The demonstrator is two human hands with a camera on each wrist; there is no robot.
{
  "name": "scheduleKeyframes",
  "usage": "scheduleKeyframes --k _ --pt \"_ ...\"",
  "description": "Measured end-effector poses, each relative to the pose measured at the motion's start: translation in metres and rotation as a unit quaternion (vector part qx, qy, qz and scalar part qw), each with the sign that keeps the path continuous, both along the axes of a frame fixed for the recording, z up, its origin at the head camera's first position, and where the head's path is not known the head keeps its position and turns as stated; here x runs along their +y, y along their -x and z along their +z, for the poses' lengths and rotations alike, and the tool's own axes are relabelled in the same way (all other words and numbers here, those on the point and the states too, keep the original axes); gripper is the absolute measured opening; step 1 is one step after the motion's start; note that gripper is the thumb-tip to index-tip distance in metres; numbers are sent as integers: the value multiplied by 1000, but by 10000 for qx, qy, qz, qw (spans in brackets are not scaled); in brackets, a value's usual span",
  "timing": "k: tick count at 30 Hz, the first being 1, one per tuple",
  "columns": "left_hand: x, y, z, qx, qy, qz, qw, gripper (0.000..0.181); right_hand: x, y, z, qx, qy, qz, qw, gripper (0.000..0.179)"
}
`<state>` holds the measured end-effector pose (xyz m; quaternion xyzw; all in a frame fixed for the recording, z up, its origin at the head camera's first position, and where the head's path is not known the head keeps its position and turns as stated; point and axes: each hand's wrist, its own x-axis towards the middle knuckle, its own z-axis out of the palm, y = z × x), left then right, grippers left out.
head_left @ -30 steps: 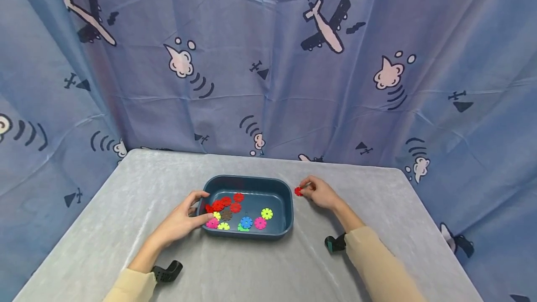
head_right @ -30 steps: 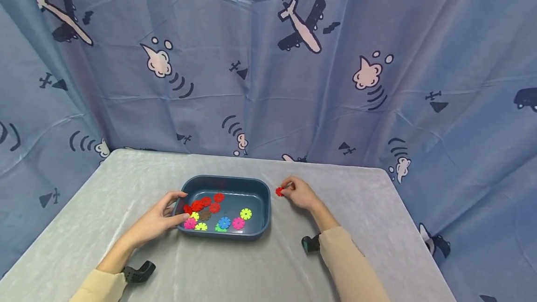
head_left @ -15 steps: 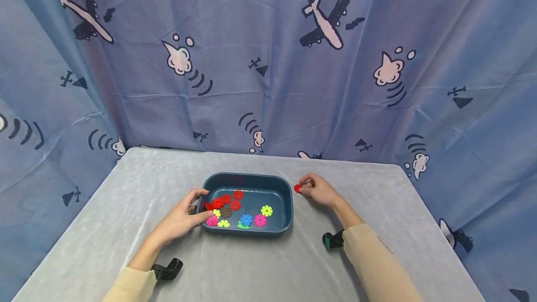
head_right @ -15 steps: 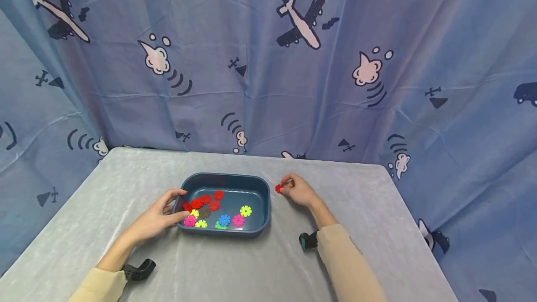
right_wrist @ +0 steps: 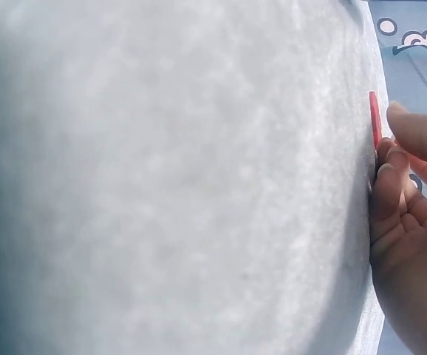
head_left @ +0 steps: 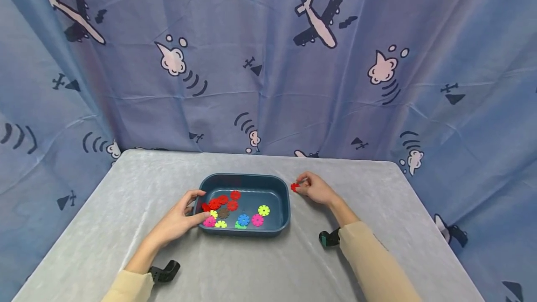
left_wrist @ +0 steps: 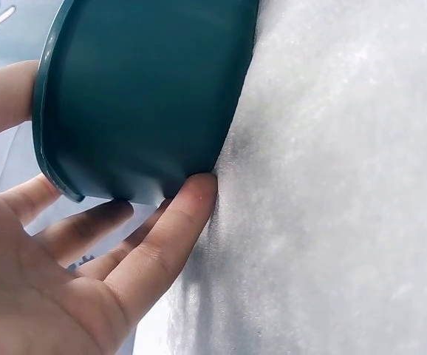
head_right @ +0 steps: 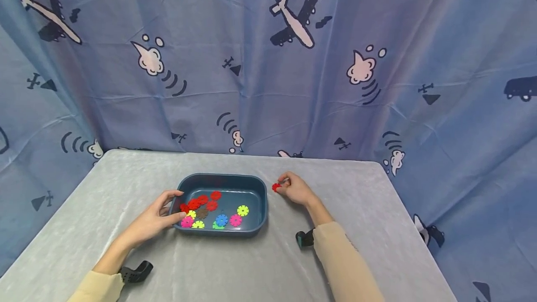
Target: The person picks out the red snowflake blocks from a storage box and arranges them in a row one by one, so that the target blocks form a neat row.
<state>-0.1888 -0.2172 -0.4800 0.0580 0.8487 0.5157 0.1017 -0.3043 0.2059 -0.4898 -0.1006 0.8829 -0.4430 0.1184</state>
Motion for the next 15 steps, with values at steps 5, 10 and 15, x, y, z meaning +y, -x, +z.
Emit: scheduleKeyframes --k 5,10,15 --pt "-2 -1 2 -28 18 18 10000 65 -3 1 1 72 56 55 9999 28" --pt "-3 0 2 -20 22 38 10000 65 -5 1 4 115 55 41 9999 28" --pt "-3 0 2 -48 -16 -39 10000 65 -5 -1 3 65 -33 -51 10000 28"
